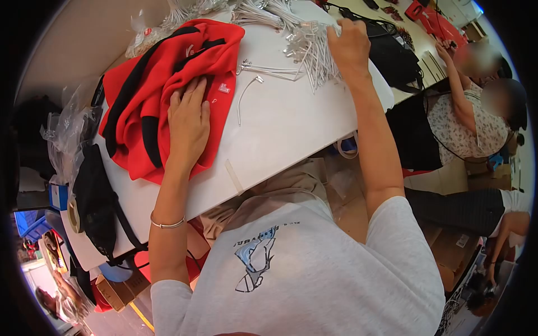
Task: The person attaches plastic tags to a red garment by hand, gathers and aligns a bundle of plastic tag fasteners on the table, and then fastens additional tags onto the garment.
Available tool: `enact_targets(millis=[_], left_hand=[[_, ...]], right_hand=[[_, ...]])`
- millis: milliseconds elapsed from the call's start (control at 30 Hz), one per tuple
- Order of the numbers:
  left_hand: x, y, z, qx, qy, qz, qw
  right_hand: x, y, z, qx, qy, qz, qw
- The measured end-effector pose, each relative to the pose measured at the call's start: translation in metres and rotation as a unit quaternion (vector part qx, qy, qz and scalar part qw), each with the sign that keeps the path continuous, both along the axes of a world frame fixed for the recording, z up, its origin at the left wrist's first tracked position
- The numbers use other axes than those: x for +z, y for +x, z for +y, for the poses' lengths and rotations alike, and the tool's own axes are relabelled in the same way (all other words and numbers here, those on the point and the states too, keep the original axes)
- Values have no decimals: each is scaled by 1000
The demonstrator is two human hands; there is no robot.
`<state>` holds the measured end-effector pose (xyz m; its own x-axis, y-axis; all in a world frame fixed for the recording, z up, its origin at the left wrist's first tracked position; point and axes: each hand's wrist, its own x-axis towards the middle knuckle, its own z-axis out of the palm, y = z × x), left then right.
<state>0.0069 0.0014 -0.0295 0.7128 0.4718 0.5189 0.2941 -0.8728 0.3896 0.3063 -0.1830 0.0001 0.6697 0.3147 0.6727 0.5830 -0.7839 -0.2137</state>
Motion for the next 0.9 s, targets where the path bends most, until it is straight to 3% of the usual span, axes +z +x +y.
enact_targets(millis=[67,167,233,400,567,733,900], left_hand=[[-4,2,-4,21,132,29,991],[-1,3,-5,23,125,43,991],[2,4,-4,30,118,55,991],[1,-3,10,-39,1,-4,999],[6,-6,12,-39,-79,17,996],[-1,0,14,-18,-129,-57,990],[6,1,8,-12,-43,68,997]], right_hand=[[13,-36,18,118,85,-48,988],[8,-77,45,323,64,128,936],[-6,-94,62,357,16,170,918],[-21,-107,78,353,-76,130,924],[-30,-109,80,325,-121,51,937],[-31,-111,76,329,-119,88,933],[-28,-109,74,358,-103,82,925]])
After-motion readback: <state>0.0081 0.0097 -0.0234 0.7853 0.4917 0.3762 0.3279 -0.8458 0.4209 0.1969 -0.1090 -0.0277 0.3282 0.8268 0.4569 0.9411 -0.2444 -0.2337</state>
